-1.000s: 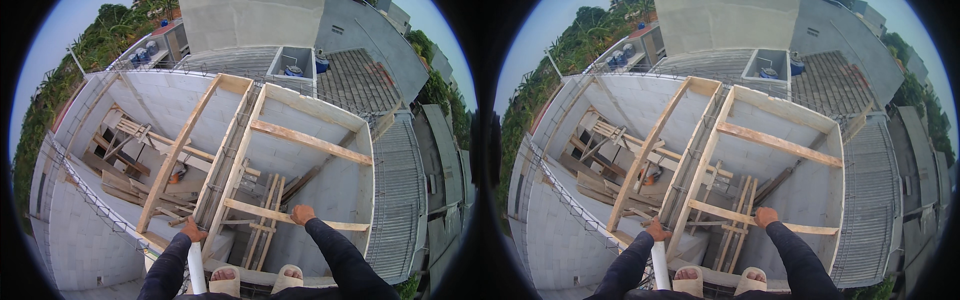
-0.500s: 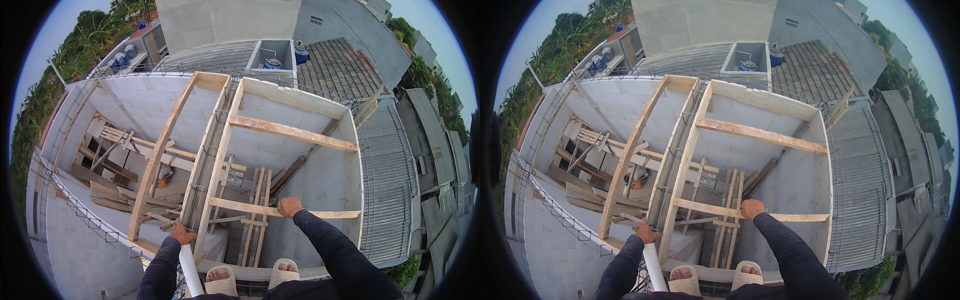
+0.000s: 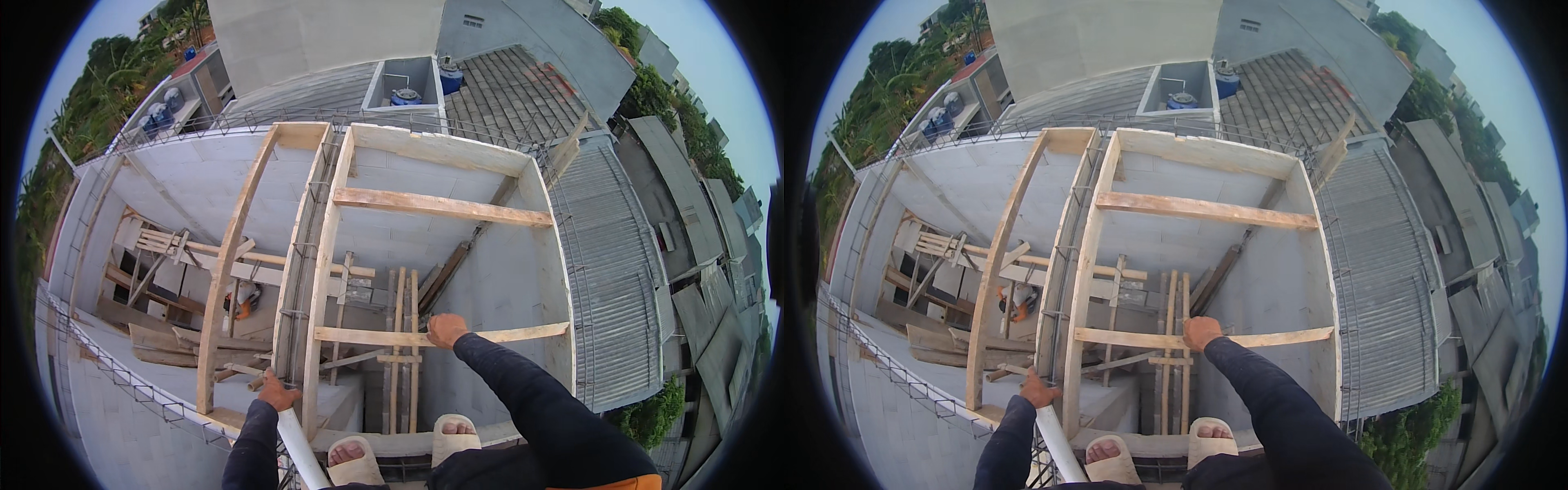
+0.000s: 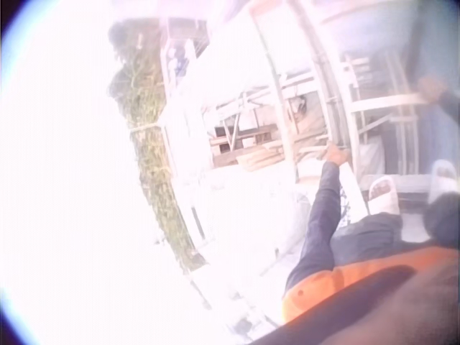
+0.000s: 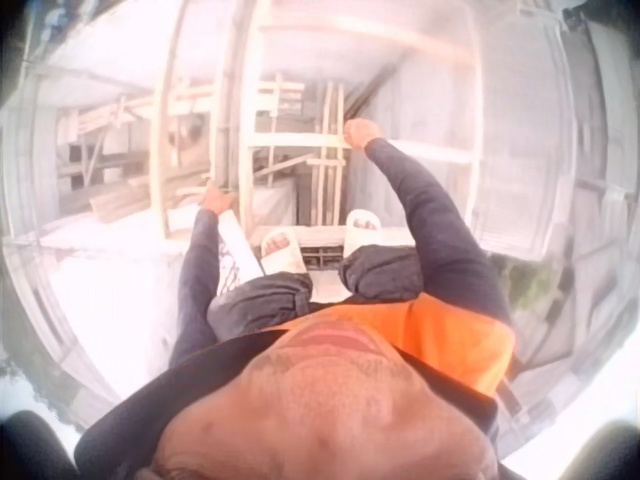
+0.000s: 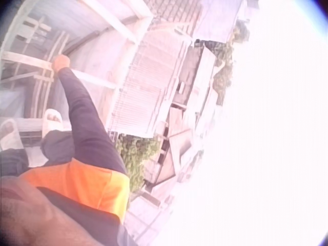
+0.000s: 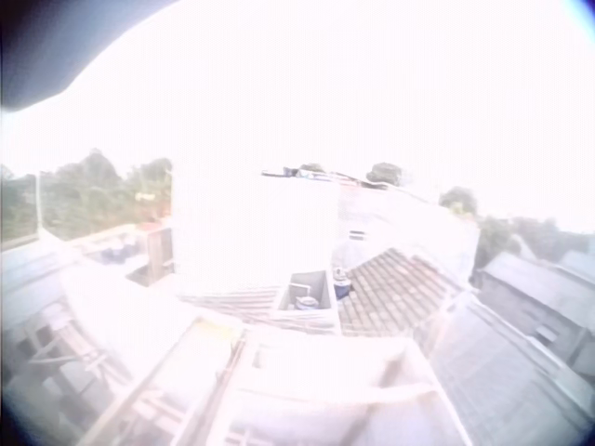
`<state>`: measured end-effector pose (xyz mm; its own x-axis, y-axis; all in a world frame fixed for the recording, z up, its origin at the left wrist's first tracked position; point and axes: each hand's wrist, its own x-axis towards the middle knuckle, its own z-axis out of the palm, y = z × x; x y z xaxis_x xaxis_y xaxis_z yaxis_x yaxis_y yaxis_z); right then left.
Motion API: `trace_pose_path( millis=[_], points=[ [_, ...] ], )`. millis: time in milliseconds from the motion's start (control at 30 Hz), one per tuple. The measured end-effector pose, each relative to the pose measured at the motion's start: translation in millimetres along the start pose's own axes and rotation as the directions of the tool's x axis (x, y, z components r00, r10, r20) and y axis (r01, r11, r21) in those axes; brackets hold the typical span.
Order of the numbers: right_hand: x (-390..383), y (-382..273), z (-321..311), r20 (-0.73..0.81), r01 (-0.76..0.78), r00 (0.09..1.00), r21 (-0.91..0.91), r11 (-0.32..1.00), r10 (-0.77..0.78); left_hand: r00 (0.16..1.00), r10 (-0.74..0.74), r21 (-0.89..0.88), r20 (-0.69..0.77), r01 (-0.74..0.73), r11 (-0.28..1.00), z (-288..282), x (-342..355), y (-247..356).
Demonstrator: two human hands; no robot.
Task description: The person positions a piece of plywood on a wooden support structure and hammers it into place using a hammer.
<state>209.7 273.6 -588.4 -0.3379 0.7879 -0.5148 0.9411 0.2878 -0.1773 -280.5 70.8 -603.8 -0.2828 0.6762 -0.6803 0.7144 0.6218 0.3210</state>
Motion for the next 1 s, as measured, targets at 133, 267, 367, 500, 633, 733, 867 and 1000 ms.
trace_pose_path(
  millis=[133, 267, 367, 500, 633, 733, 867, 1000],
  points=[
    [-2.8, 3.7, -0.9, 0.006, 0.008, 1.000, -0.022, 1.000, -0.007, 1.000, -0.004, 0.023, 0.022, 0.004, 1.000, -5.9, -8.8, 14.8],
    [-4.4, -3.6, -11.2, -0.004, 0.001, 1.000, -0.029, 1.000, -0.001, 1.000, -0.018, 0.012, 0.022, 0.018, 1.000, -11.7, -12.1, 18.2],
    [-5.0, -5.6, -9.6, -0.013, -0.001, 1.000, -0.021, 1.000, 0.000, 1.000, -0.004, 0.046, -0.011, 0.005, 0.999, -12.5, -15.0, 14.8],
    [-2.6, 0.7, -5.2, 0.001, -0.012, 1.000, -0.014, 1.000, 0.012, 1.000, 0.009, 0.037, -0.005, -0.009, 0.999, -11.3, -16.0, 17.3],
    [-2.8, -2.8, -6.7, 0.013, -0.011, 1.000, -0.015, 1.000, 0.012, 1.000, -0.023, 0.045, 0.013, 0.022, 0.999, -12.1, -16.6, 15.6],
    [-2.0, -2.2, -5.4, 0.003, -0.009, 1.000, -0.017, 1.000, 0.009, 1.000, 0.006, -0.004, 0.030, -0.006, 1.000, -12.5, -13.7, 11.8],
    [-7.7, -1.7, 1.3, -0.014, -0.017, 1.000, -0.029, 0.999, 0.016, 1.000, -0.016, 0.019, 0.018, 0.016, 1.000, -11.9, -9.2, 8.5],
    [-28.1, 7.6, 10.4, -0.054, -0.025, 0.998, -0.044, 0.999, 0.022, 1.000, -0.004, 0.051, 0.018, 0.003, 0.999, -14.2, -15.6, 16.7]
  ],
)
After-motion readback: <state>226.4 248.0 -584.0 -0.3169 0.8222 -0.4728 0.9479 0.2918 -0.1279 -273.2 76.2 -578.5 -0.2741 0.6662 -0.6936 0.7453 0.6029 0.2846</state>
